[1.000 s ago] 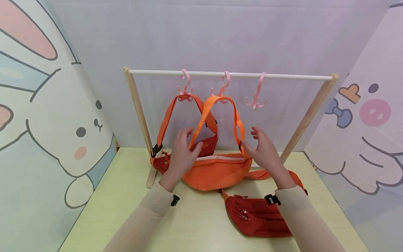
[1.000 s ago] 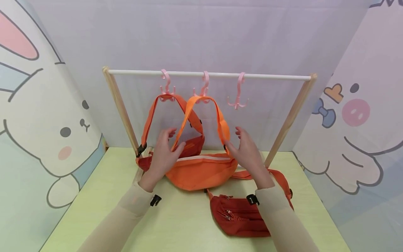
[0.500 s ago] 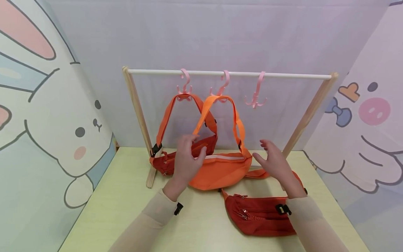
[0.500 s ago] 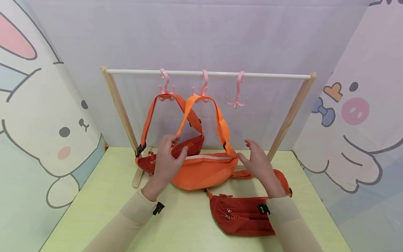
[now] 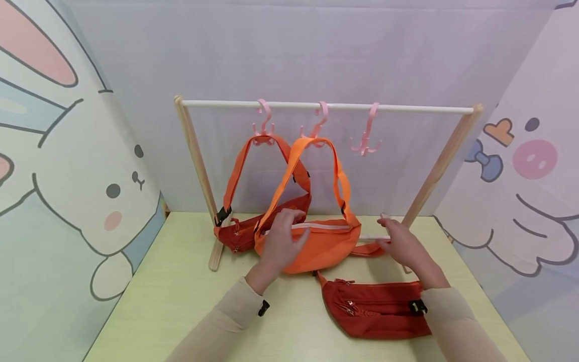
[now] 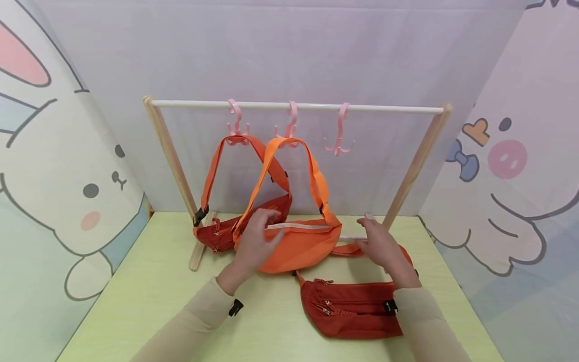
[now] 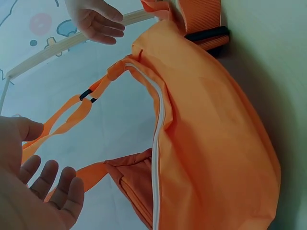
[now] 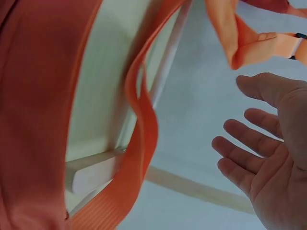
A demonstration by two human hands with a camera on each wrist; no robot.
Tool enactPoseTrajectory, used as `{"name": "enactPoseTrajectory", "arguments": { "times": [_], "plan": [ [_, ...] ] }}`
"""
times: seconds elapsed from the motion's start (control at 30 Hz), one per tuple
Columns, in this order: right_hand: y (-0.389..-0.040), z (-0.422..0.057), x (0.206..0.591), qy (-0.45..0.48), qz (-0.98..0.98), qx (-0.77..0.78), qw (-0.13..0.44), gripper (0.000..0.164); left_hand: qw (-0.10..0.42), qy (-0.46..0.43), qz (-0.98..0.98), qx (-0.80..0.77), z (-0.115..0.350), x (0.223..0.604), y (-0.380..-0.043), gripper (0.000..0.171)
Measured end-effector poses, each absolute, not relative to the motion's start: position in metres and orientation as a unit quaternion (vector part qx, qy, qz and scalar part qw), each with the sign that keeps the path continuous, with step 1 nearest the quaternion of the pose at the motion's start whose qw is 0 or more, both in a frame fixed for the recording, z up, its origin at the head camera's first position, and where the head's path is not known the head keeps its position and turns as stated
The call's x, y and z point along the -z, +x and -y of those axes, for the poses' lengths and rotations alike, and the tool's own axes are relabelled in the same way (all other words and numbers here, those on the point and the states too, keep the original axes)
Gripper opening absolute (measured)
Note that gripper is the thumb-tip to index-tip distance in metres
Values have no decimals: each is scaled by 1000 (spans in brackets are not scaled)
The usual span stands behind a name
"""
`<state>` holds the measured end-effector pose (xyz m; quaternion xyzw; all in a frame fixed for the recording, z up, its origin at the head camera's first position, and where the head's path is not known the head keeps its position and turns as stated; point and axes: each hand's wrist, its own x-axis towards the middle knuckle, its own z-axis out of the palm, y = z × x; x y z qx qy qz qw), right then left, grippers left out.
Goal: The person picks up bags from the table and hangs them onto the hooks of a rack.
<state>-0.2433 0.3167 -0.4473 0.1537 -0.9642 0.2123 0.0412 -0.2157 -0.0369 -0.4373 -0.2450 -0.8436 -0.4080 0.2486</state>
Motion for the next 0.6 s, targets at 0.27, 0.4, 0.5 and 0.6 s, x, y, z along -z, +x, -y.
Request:
{"name": "enactPoseTrajectory", "arguments": {
  "times": [0.27,0.4,0.5,0.6],
  "plan": [
    [-248,-332,471,163,975,-151,26,50,162,-247,872,391,23,453,-214,44],
    [-251,-337,480,157,980,-119,9,43,126,-249,886,370,15,458,-212,44],
    [-254,-340,488,166,981,-103,10,36,108,-255,895,350,9,463,-212,46],
    [-257,-342,495,178,980,-84,24,32,95,-263,902,329,4,467,-212,48]
  ]
}}
